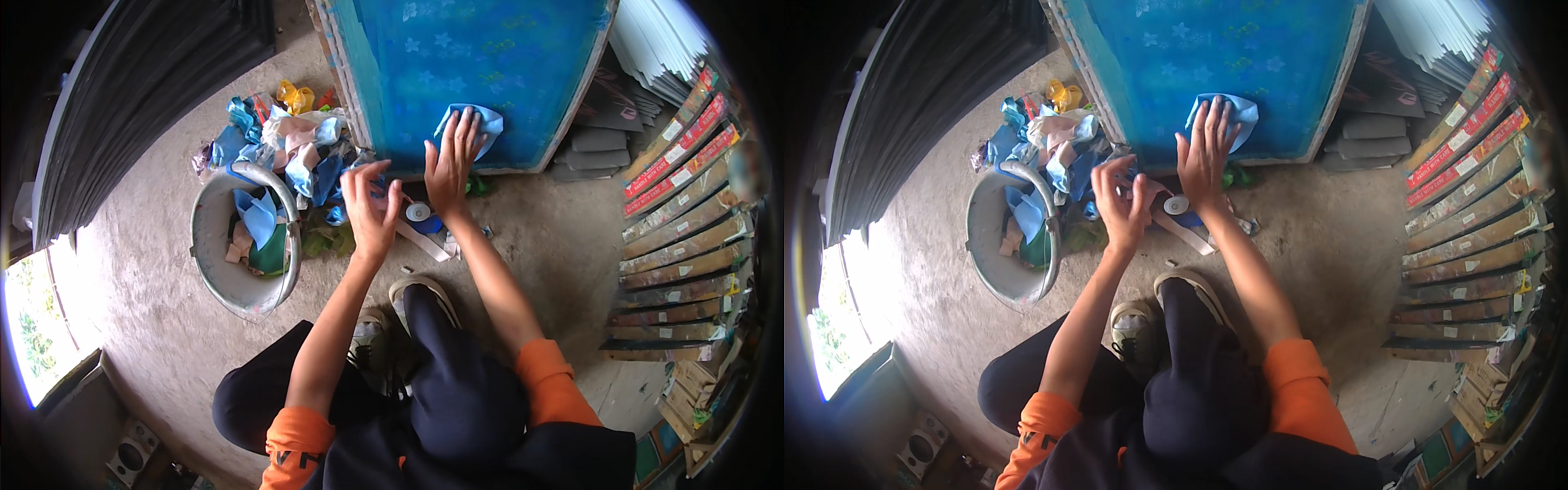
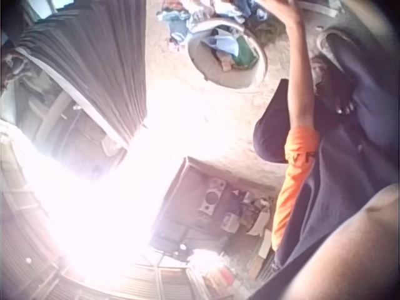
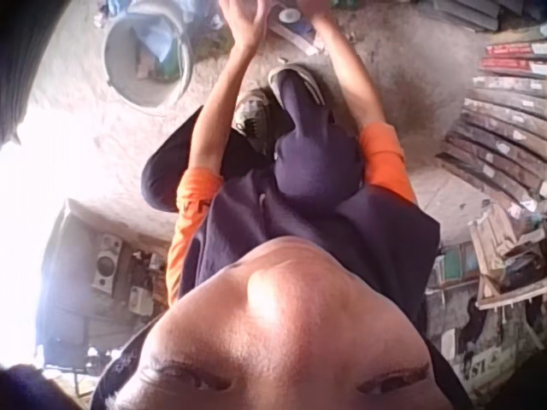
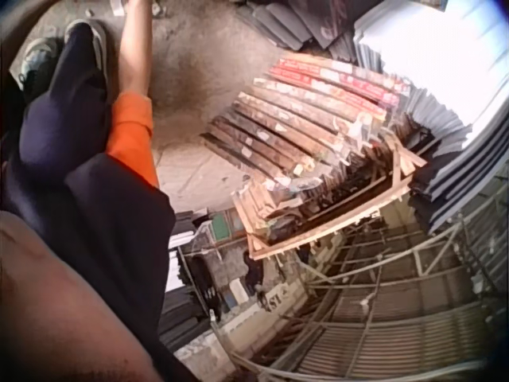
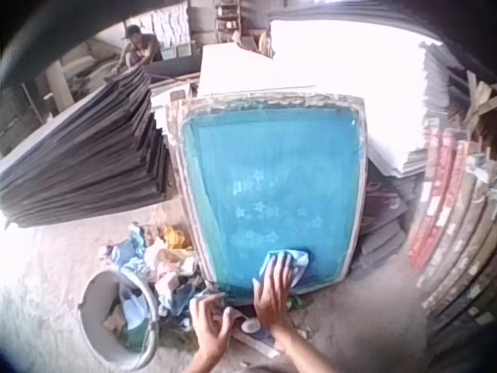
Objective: The person sits on the floor and cleans a blue board with star patterns using a green cloth and a white bottle. They repeatedly wipe the surface, apply liquid from the bottle, and switch to a blue cloth to continue cleaning the board.
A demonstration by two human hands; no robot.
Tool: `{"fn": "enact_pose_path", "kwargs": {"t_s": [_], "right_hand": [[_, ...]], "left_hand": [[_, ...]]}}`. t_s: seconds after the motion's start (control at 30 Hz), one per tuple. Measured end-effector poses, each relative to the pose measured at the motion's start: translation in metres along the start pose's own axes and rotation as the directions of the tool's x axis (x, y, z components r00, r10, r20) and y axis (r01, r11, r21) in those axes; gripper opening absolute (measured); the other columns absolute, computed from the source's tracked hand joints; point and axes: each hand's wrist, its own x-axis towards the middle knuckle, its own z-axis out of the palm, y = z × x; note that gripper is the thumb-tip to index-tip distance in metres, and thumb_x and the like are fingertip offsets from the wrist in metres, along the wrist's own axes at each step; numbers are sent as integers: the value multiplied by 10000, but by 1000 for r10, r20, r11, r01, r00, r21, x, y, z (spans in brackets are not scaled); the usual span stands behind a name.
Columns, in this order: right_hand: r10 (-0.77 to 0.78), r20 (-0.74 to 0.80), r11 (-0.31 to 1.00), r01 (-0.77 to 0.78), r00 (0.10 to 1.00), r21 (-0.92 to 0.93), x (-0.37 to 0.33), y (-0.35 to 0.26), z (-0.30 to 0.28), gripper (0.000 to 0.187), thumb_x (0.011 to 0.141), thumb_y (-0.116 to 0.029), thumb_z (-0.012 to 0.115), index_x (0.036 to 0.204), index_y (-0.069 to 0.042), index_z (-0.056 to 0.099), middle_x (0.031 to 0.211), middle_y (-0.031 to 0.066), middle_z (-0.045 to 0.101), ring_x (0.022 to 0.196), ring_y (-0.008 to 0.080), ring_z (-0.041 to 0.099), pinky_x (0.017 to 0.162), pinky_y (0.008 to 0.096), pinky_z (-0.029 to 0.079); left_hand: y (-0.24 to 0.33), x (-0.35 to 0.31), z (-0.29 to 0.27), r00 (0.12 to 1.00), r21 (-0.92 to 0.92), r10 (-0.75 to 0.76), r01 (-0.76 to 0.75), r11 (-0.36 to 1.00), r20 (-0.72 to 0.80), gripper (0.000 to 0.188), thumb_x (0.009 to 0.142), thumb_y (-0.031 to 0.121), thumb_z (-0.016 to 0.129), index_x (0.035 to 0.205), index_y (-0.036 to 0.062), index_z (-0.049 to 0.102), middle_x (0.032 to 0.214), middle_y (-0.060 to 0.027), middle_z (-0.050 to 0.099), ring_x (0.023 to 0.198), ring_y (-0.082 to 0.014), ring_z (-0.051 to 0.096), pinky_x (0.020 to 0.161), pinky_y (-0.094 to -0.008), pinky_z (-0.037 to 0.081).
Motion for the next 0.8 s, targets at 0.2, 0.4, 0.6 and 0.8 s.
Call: {"fn": "enact_pose_path", "kwargs": {"t_s": [0.2,0.4,0.6,0.8], "right_hand": [[-218,74,976,219,973,5,1,29,13,621,901,-247,556,1402,32,318,1482,205,269,1384,356,241,1110,508,187],[-198,88,980,196,976,30,7,41,1,621,816,-183,637,1380,-49,414,1432,122,405,1363,255,324,1105,435,235],[-403,181,908,417,897,-47,13,59,-2,524,825,-143,631,1319,-40,489,1395,66,458,1353,211,341,1087,431,284],[-574,203,815,578,793,49,20,37,11,549,816,-138,645,1332,-43,484,1444,93,401,1354,225,348,1097,413,277]], "left_hand": [[-17,46,3,991,182,82,-62,981,-102,463,855,136,613,1269,19,442,1285,-188,419,1250,-338,366,1056,-447,268],[-25,67,23,995,-20,30,-32,999,-95,587,930,91,485,1449,9,221,1481,-218,254,1377,-370,241,1112,-441,215],[-28,68,15,997,29,73,-72,997,-31,627,883,-45,444,1454,-21,186,1488,-237,238,1360,-385,279,1105,-408,253],[-25,67,24,990,-23,49,-53,998,-132,558,893,-67,402,1435,6,288,1471,-195,321,1353,-319,331,1091,-363,282]]}}
